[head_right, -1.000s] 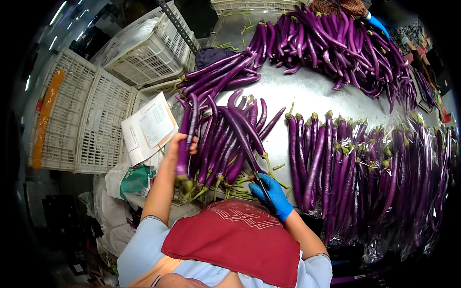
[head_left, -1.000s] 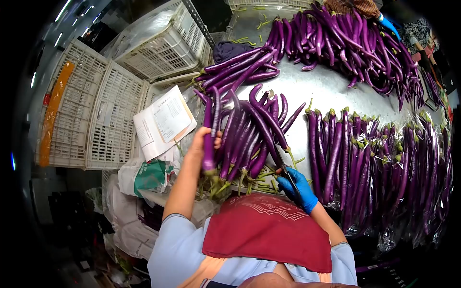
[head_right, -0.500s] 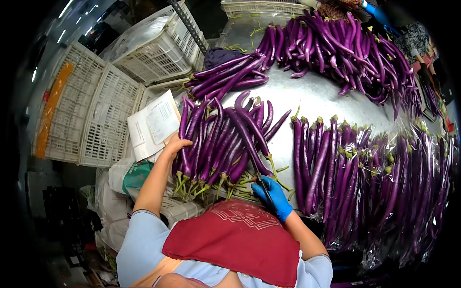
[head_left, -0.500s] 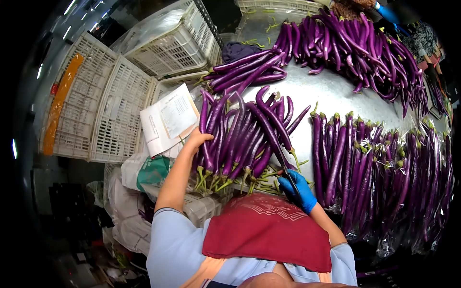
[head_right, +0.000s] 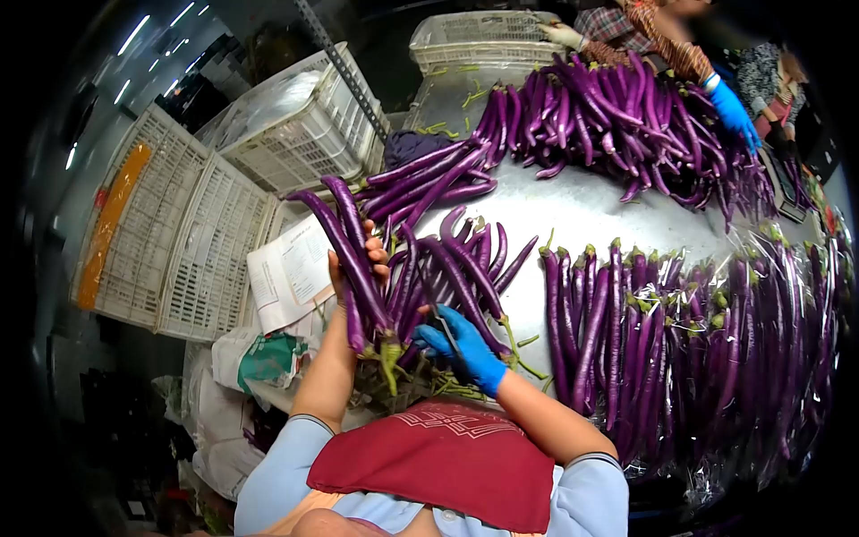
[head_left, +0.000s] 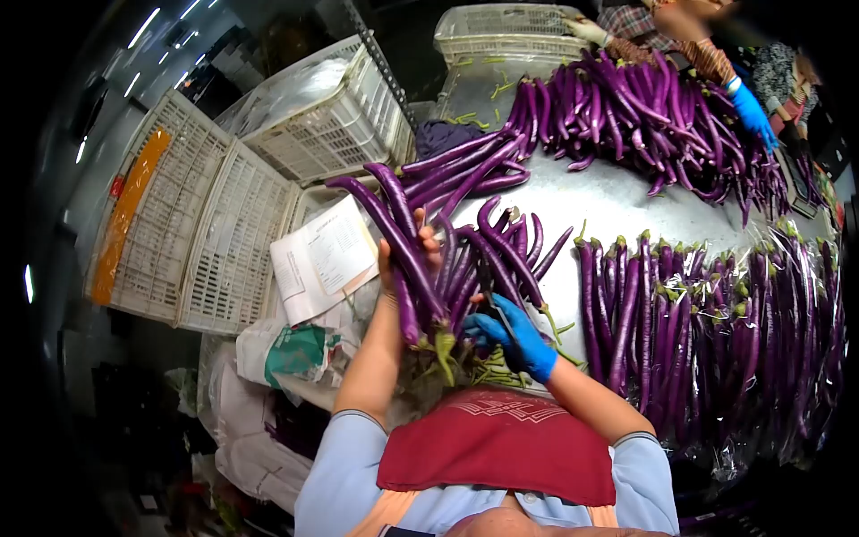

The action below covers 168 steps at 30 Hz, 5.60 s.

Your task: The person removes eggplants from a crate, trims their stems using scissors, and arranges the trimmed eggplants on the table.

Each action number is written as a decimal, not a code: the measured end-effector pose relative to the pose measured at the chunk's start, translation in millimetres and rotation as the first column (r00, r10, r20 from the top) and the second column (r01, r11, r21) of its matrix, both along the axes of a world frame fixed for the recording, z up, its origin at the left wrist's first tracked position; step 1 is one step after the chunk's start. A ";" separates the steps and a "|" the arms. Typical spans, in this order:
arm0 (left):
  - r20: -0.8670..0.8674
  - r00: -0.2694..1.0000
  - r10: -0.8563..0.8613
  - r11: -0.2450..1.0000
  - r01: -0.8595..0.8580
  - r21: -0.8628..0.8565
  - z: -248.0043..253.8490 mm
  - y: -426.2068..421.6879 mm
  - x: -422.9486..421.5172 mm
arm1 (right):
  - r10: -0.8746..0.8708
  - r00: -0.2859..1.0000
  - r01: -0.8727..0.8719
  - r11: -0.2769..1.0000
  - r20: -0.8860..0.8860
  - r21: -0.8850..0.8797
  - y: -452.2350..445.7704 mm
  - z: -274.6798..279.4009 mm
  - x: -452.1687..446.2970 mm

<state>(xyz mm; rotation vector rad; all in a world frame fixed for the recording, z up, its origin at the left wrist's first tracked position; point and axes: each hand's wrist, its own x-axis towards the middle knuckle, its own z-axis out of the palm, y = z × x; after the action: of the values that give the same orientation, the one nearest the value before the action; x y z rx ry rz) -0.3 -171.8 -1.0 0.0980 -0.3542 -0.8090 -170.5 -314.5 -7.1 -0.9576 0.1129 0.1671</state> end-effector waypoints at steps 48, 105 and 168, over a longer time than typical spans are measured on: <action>-0.098 0.985 -0.145 0.858 0.175 0.484 -9.1 -43.3 -3.5 | 0.257 0.942 -0.311 0.910 -0.216 -0.275 -82.7 2.5 -87.3; 0.734 0.679 -0.032 0.590 -0.579 0.562 2.6 -136.5 -77.9 | 0.112 0.943 -0.314 0.618 -0.314 -0.721 -65.7 -6.0 -90.3; 0.207 -0.933 -0.295 0.947 -0.258 0.190 -55.2 -367.7 -98.8 | -0.269 0.962 0.197 0.798 -0.044 -0.569 -61.9 -122.3 -126.9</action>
<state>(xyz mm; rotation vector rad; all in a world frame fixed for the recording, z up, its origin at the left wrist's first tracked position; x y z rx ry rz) -99.1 -539.5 -56.2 1.6883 -2.8658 -0.3217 -297.4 -376.4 -129.3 -1.5150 0.4121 -0.0456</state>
